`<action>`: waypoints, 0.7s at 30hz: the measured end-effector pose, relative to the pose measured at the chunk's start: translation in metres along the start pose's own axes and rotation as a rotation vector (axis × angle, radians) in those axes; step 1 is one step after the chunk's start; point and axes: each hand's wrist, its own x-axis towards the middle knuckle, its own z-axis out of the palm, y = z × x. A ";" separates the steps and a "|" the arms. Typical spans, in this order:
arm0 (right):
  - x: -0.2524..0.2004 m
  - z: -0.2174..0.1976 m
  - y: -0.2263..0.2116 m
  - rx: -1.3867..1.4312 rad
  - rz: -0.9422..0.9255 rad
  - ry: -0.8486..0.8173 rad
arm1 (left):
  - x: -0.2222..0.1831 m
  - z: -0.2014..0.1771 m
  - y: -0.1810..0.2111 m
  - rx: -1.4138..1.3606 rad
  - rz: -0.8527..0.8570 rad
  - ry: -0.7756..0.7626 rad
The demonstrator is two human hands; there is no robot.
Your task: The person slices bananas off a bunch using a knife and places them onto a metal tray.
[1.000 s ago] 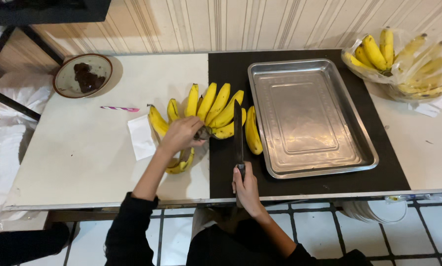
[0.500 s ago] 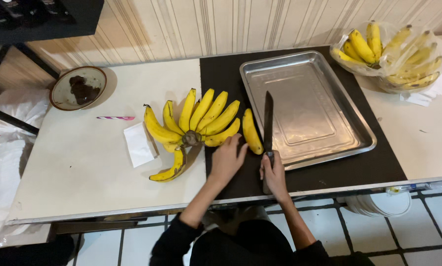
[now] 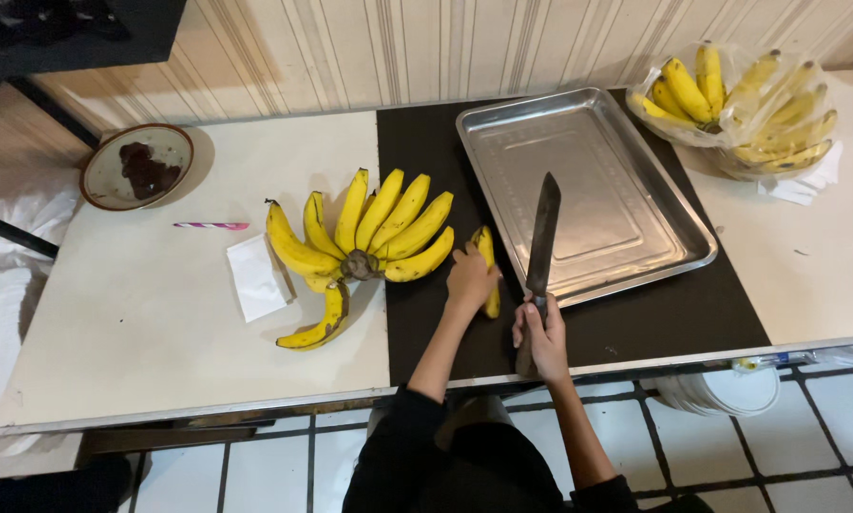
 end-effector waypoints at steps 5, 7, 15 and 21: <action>-0.003 0.010 -0.017 0.128 0.028 -0.043 | -0.112 -0.084 0.018 -0.525 0.002 -0.141; -0.004 0.011 -0.016 0.137 0.050 -0.083 | -0.138 -0.096 0.012 -0.799 -0.063 -0.180; -0.023 0.072 -0.086 -0.273 -0.067 -0.380 | -0.167 -0.109 -0.021 -0.711 0.029 0.172; -0.027 0.078 -0.096 -0.636 -0.168 -0.402 | -0.194 -0.141 0.001 -0.286 0.032 0.184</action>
